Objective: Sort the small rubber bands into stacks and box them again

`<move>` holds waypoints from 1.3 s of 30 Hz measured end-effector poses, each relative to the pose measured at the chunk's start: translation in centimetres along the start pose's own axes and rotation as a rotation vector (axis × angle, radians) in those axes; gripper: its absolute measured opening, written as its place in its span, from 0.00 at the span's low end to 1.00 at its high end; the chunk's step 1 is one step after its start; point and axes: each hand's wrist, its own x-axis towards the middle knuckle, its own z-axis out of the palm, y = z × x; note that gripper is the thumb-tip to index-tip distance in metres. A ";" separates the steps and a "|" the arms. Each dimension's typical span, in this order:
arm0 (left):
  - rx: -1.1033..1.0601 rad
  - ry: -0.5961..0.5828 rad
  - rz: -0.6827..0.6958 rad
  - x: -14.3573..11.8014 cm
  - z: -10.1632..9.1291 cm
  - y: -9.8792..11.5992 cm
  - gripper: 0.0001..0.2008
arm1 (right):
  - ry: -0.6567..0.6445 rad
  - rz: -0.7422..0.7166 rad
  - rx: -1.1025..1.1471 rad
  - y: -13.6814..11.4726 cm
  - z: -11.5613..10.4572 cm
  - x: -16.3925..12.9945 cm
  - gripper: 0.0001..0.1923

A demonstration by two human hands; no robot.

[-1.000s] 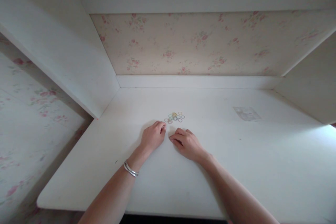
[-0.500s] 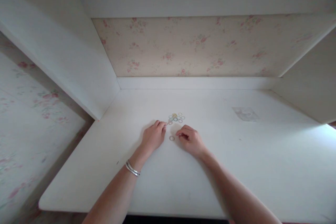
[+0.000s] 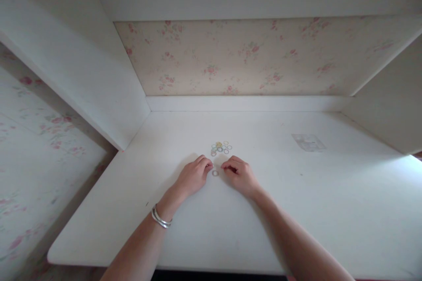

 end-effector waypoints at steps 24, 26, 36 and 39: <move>-0.080 -0.040 0.111 0.0 0.3 0.6 0.10 | -0.052 -0.019 -0.274 -0.2 0.4 0.0 0.12; -0.131 -0.006 0.071 0.1 0.3 0.5 0.10 | -0.084 -0.008 -0.359 -0.5 0.5 0.2 0.14; -0.270 0.149 -0.089 0.8 0.7 0.0 0.11 | -0.115 -0.013 -0.553 -0.9 1.1 1.7 0.19; -0.284 0.135 -0.092 0.9 0.7 -0.1 0.11 | -0.098 -0.021 -0.530 -0.7 1.1 1.8 0.16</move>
